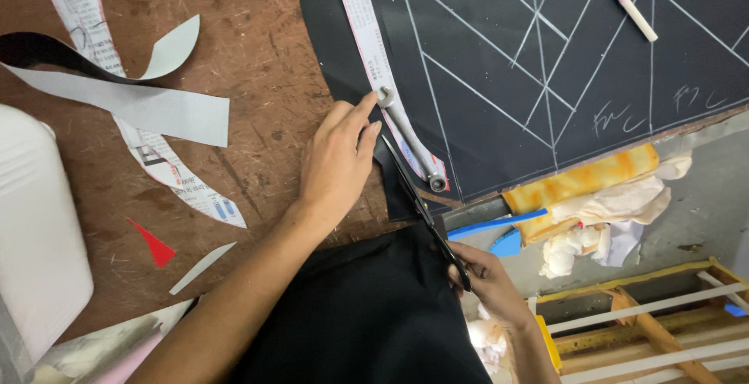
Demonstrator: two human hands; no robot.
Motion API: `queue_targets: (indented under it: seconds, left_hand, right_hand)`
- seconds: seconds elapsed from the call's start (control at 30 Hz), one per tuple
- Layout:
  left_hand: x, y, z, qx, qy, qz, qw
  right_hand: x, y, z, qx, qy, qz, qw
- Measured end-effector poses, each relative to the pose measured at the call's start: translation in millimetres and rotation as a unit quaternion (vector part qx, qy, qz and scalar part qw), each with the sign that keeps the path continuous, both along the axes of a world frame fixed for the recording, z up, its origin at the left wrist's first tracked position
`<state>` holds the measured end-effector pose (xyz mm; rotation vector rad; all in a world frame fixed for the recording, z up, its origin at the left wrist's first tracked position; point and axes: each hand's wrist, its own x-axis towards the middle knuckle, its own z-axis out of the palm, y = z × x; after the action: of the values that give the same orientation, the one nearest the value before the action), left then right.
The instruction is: The person aligns a curved paper pattern strip along the edge of black fabric on a cutting table, weights the pattern with a wrench, and cuts the fabric along the pattern edge with scissors. They then lift the cut strip and handle the trimmed fabric pieces.
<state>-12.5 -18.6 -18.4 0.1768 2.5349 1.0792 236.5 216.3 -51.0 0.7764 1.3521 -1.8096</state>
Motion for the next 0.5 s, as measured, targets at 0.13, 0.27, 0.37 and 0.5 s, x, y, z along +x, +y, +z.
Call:
queue_targets:
  seconds: [0.13,0.27,0.37,0.5]
  left_hand:
    - [3.9,-2.4,-2.2,0.027,0.004,0.014,1.000]
    - [17.1,-14.1,-3.7,0.011,0.018,0.024,0.999]
    - [27.1,-23.2,-3.7,-0.016,0.056,-0.002,0.998]
    - [33.2,-28.8,-3.9,-0.020,0.108,-0.017,0.994]
  right_hand:
    - [0.3,-1.8,0.3,-0.002,0.018,0.008,1.000]
    - [-2.1,-6.6,1.0,-0.006,0.006,-0.023,1.000]
    - [-5.6,-11.1,2.8,0.012,-0.001,-0.034,0.999]
    - [-12.4,-16.3,7.8,0.014,-0.006,-0.037,0.999]
